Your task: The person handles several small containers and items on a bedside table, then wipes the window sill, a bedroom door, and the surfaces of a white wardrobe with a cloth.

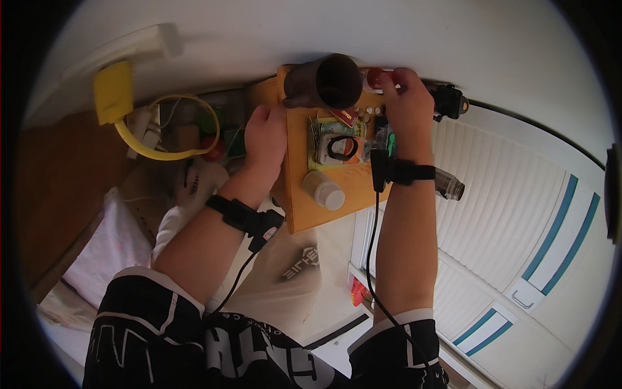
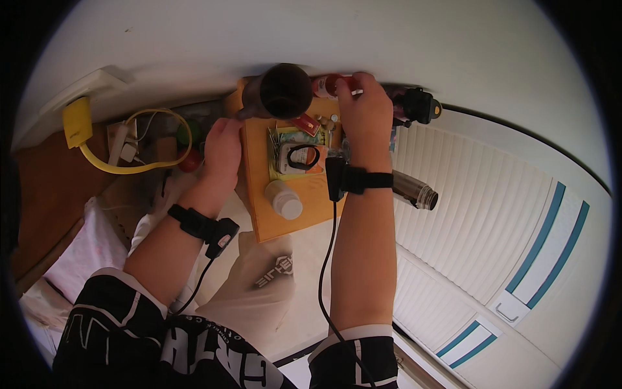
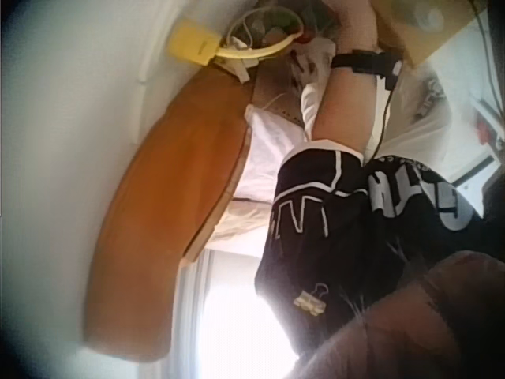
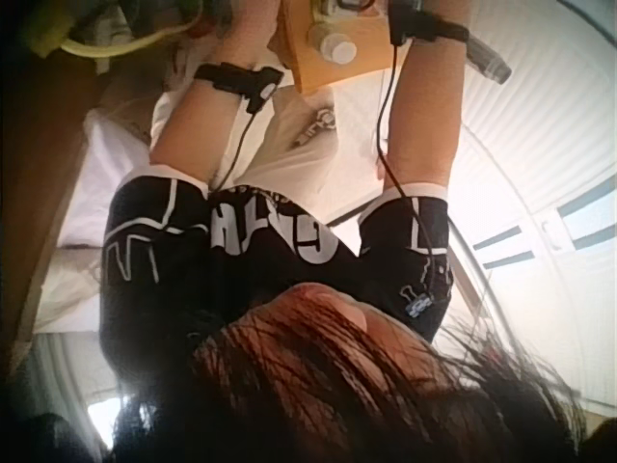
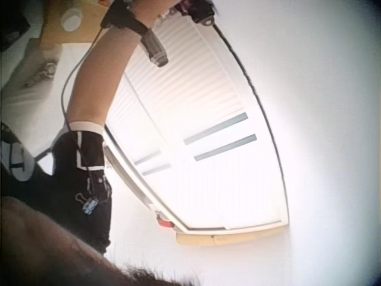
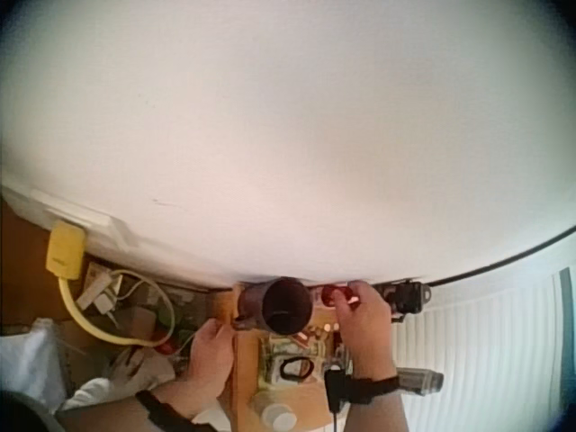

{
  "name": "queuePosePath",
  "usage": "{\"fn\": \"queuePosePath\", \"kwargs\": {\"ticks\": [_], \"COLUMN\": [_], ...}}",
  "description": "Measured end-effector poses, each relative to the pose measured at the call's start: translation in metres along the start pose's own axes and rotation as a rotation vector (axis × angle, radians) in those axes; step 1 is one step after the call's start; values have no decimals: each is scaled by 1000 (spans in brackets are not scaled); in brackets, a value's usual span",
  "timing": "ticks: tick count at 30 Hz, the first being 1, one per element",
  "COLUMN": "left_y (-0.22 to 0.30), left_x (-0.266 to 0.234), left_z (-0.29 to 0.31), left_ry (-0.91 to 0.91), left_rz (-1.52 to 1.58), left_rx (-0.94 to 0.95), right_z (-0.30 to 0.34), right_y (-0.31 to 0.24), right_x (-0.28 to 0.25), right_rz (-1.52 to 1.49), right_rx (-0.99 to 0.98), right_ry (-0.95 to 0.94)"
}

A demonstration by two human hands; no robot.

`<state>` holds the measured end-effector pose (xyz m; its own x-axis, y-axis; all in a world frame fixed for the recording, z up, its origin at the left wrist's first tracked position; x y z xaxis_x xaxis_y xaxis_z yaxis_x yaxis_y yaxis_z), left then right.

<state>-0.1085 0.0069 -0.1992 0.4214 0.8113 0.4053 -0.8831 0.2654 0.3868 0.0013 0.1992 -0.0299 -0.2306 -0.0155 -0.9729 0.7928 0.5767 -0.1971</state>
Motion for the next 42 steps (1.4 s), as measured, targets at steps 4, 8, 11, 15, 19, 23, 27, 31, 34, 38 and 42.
{"fn": "queuePosePath", "kwargs": {"ticks": [4,8,11,15,19,23,27,31,34,38,42], "left_y": [-12,-33,-47,-66,-64,-62,-66,-63,-64,-67,-63], "left_x": [-4,-1,1,-9,2,-7,-8,-7,0,1,0], "left_z": [11,22,25,17,29,25,21,24,28,28,30], "left_ry": [223,224,238,314,287,319,357,307,252,235,258], "left_rz": [-374,-307,-358,-534,-578,-591,-564,-488,-489,-481,-373], "left_rx": [275,260,186,89,216,244,305,303,227,248,246], "right_z": [34,124,180,209,214,203,163,66,20,4,24], "right_y": [-3,-12,-29,-35,-26,-32,-8,9,43,48,33], "right_x": [-33,-91,-84,-38,-27,-29,-61,-49,-7,16,-11], "right_rz": [-92,-161,-246,-302,-310,-352,-264,-161,-62,58,-98], "right_rx": [198,365,299,261,260,233,164,41,-124,-236,-58], "right_ry": [151,176,86,11,-40,-88,-134,-43,-14,-69,-57]}}
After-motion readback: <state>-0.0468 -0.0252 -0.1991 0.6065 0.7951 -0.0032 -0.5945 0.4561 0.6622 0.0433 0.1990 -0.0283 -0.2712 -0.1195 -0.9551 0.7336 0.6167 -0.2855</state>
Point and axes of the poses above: each hand's wrist, its own z-axis away from the middle knuckle, its own x-axis out of the palm, y = z × x, the point moved 5 cm from there along -z, towards the middle knuckle, and after that the axes turned 9 degrees about -x, right-handed, at the moved point
